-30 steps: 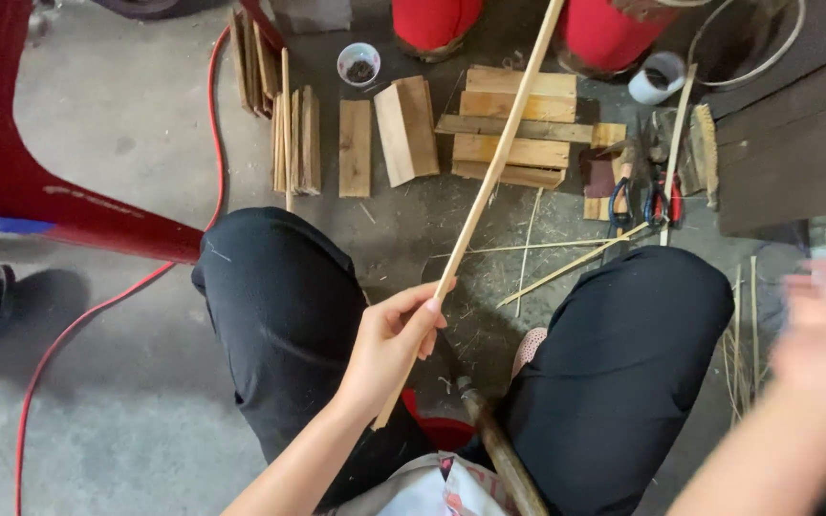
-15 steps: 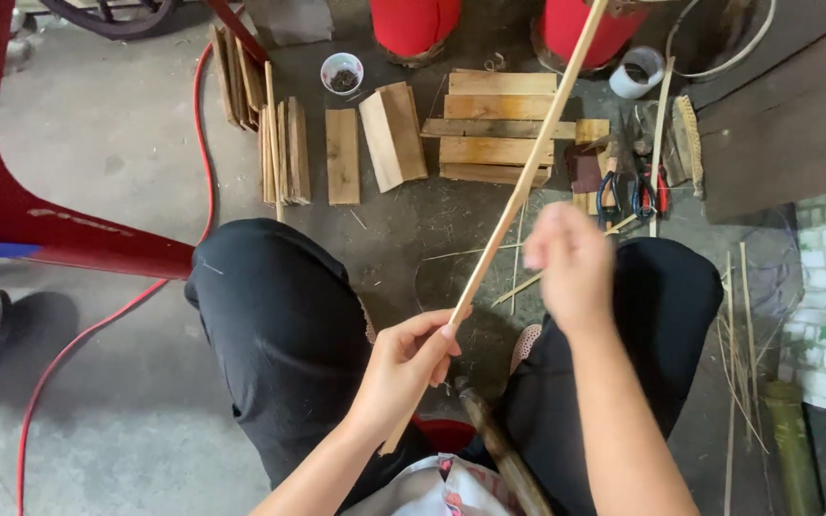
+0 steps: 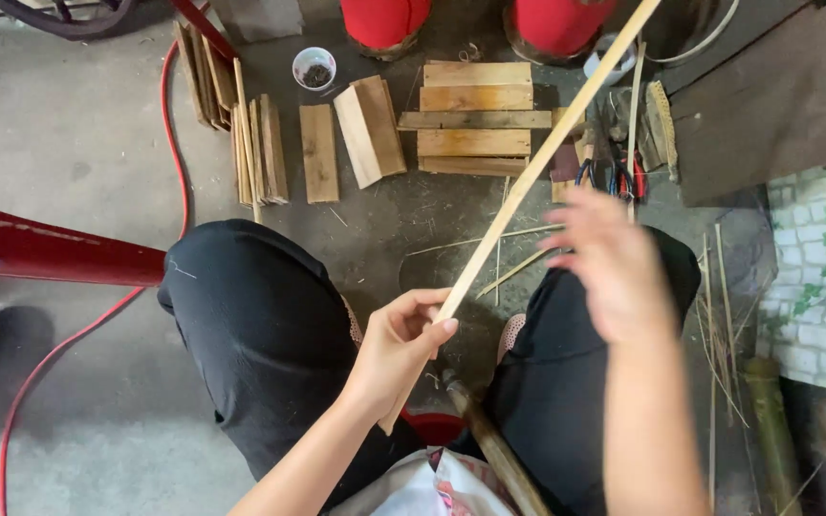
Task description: Shaving thin strips of bamboo using a large curved knife to prepare material for instrument repair or construction.
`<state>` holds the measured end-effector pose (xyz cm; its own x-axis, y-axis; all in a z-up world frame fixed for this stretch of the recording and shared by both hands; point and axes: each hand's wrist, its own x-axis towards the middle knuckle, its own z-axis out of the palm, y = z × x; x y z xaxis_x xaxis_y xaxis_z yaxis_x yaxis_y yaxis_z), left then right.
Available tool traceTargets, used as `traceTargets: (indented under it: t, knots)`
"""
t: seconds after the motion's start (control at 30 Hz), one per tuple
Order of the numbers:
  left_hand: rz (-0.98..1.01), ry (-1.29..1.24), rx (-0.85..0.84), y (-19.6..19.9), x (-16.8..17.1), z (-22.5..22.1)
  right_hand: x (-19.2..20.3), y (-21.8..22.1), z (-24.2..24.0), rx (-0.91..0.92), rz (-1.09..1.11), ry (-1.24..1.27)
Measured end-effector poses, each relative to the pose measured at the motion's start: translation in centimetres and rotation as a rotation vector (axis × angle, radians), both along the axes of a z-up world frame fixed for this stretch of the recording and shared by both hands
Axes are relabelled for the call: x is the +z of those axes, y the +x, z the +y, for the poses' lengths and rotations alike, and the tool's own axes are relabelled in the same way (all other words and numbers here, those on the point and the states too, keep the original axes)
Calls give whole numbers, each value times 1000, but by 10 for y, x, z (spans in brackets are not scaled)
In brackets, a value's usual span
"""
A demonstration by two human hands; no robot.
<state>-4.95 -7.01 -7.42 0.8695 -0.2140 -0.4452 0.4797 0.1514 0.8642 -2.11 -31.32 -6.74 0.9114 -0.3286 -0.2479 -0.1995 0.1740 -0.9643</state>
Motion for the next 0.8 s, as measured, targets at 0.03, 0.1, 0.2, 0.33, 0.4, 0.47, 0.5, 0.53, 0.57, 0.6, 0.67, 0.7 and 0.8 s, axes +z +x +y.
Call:
traceTargets:
  t: [0.03, 0.1, 0.2, 0.33, 0.4, 0.47, 0.5, 0.53, 0.57, 0.6, 0.67, 0.7, 0.8]
  knots:
    - [2, 1, -3, -1, 2, -4, -11, 0, 11, -3, 2, 1]
    - [-37, 71, -9, -1, 5, -10, -32, 4, 36, 121, 11, -82]
    - [-52, 79, 27, 1, 5, -11, -25, 7, 43, 259, -51, -257]
    - [-45, 76, 62, 1, 7, -10, -3, 0, 50, 392, 9, -339]
    - [-31, 68, 77, 2, 7, -9, -8, 1, 48, 417, 8, -442]
    - [-36, 61, 81, 3, 9, -10, -13, 1, 49, 383, -33, -422]
    - [-42, 56, 87, 4, 10, -9, -16, 1, 51, 350, -76, -399]
    - [-41, 57, 89, 5, 9, -7, -19, 0, 51, 353, -76, -398]
    - [-59, 78, 91, 5, 8, -5, -22, -1, 50, 333, -76, -351]
    - [-77, 99, 93, 6, 7, -4, -24, -1, 50, 312, -78, -304]
    - [-77, 101, 100, 7, 6, -4, -18, -2, 62, 354, -76, -275]
    - [-77, 102, 104, 7, 6, -5, -15, -3, 68, 393, -73, -246]
    - [-85, 88, 121, 4, 2, -10, -11, -3, 77, 409, -79, -272]
